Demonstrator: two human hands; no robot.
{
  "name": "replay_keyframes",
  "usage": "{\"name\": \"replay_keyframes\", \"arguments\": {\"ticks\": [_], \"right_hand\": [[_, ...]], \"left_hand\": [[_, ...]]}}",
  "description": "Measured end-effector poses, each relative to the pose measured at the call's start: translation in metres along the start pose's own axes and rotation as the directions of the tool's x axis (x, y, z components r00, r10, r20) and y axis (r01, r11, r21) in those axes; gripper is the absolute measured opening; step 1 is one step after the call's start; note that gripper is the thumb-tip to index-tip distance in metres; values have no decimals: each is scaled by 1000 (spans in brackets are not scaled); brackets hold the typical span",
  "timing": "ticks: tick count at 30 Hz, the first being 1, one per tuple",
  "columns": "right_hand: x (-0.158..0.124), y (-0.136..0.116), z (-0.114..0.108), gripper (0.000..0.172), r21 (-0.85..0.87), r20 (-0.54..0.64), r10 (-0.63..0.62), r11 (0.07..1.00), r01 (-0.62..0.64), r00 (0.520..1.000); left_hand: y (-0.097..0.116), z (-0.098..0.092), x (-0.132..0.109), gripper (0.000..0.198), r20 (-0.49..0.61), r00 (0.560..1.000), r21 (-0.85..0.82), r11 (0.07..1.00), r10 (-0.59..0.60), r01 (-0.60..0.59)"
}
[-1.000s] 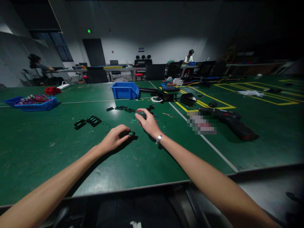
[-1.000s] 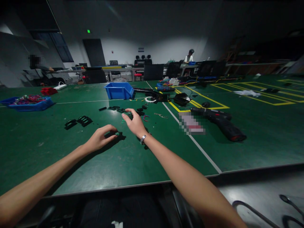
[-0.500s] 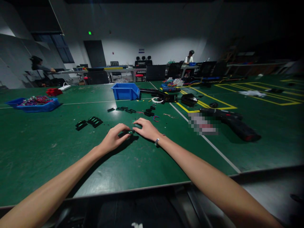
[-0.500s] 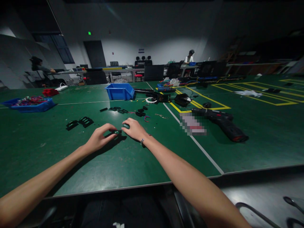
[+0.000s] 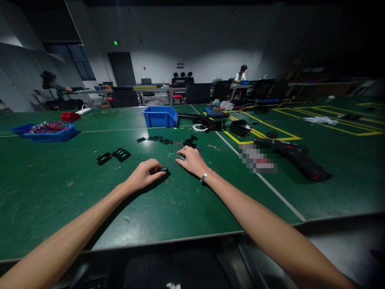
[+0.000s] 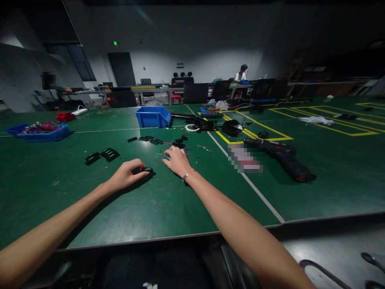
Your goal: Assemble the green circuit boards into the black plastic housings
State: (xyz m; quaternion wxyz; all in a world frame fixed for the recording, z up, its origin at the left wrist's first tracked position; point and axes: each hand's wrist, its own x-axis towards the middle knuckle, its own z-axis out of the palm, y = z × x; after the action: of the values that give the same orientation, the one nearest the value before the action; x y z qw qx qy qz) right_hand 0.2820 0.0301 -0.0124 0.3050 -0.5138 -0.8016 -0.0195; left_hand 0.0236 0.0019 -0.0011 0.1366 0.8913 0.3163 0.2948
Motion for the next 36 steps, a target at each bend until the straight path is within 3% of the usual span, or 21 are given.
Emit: {"name": "replay_keyframes", "arguments": {"ticks": [4, 8, 11, 15, 21, 28, 36], "right_hand": [[-1, -23, -9, 18, 168, -93, -81, 981, 96, 992], [-6, -43, -9, 21, 424, -14, -219, 882, 204, 976], [-10, -47, -3, 28, 519, 57, -272, 830, 204, 961], [-11, -46, 2, 36, 569, 116, -242, 811, 135, 963], [-12, -46, 0, 24, 564, 150, -217, 820, 97, 965], [-12, -44, 6, 22, 615, 79, -159, 785, 77, 984], [-10, -42, 7, 32, 669, 102, -87, 744, -3, 991]], "left_hand": [[-2, -1, 1, 23, -42, 999, 6, 1000, 28, -27], [-5, -3, 1, 19, -93, 995, -9, 999, 44, -45], [-5, -4, 1, 18, -121, 992, -18, 999, 42, -45], [-2, -5, 1, 17, -146, 989, -30, 999, 17, -21], [2, -3, 0, 28, -165, 986, -57, 998, -9, 0], [2, -4, 0, 29, -162, 987, -43, 999, -8, 1], [9, -8, 2, 26, -174, 984, -82, 995, 38, -52]]}}
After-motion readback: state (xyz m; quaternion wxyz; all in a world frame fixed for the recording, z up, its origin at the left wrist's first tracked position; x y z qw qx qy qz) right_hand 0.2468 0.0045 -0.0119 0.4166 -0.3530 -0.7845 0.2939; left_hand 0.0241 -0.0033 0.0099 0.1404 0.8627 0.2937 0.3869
